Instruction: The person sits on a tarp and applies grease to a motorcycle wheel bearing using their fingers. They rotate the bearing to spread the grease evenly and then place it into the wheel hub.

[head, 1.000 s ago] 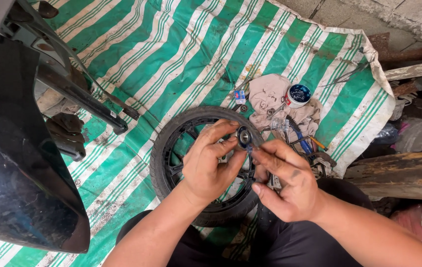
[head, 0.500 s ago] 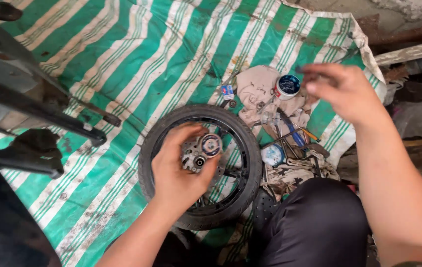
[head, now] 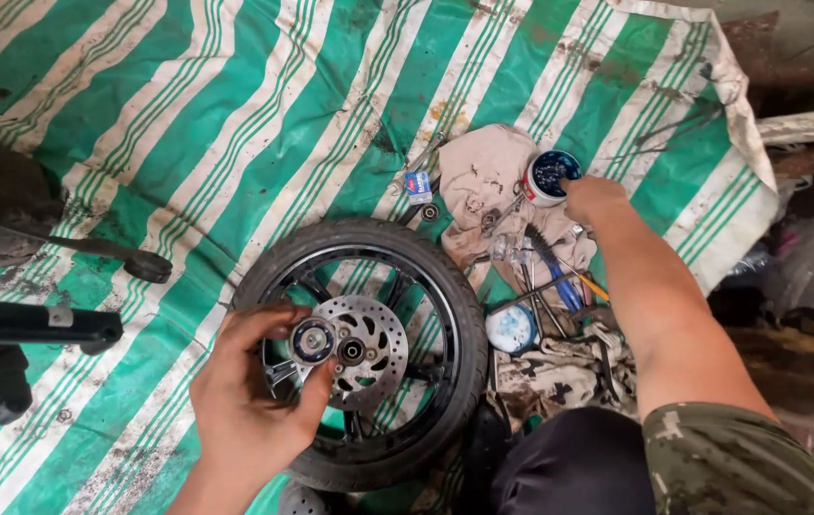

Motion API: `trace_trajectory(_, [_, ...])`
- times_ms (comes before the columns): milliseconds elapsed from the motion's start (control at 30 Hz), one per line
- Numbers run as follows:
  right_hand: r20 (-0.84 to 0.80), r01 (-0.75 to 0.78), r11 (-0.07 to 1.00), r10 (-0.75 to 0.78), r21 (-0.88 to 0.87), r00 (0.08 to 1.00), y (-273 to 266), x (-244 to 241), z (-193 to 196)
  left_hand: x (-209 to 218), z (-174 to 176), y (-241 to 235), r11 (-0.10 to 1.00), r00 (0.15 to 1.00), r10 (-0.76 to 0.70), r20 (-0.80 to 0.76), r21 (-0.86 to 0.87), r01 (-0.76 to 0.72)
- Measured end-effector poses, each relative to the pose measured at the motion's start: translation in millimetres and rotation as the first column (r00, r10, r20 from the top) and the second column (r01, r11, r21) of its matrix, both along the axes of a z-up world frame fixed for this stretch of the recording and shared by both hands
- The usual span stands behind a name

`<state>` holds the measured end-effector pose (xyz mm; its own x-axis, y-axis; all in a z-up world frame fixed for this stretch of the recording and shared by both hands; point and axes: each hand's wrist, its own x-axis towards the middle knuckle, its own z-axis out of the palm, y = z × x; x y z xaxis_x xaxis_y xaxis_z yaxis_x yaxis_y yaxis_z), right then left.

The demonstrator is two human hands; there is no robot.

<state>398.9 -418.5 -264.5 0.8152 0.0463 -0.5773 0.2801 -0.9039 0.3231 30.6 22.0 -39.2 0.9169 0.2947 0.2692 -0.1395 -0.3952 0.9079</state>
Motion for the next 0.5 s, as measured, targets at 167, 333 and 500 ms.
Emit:
trace_trajectory(167, [0.008,-0.091,0.985,0.093,-0.143,0.996,-12,27,-64,25,-2,-1,0.967,0.999,0.036,-0.029,0.254,-0.027])
trace_trajectory(333, [0.019,-0.065,0.986,0.069,-0.15,0.997,-24,30,-82,35,-14,-1,0.967,0.997,0.019,-0.08,0.255,0.002])
trace_trajectory(500, [-0.028,0.012,0.997,-0.014,-0.077,1.0,-18,34,-72,35,-15,1,0.966,0.994,0.024,-0.109,0.257,0.005])
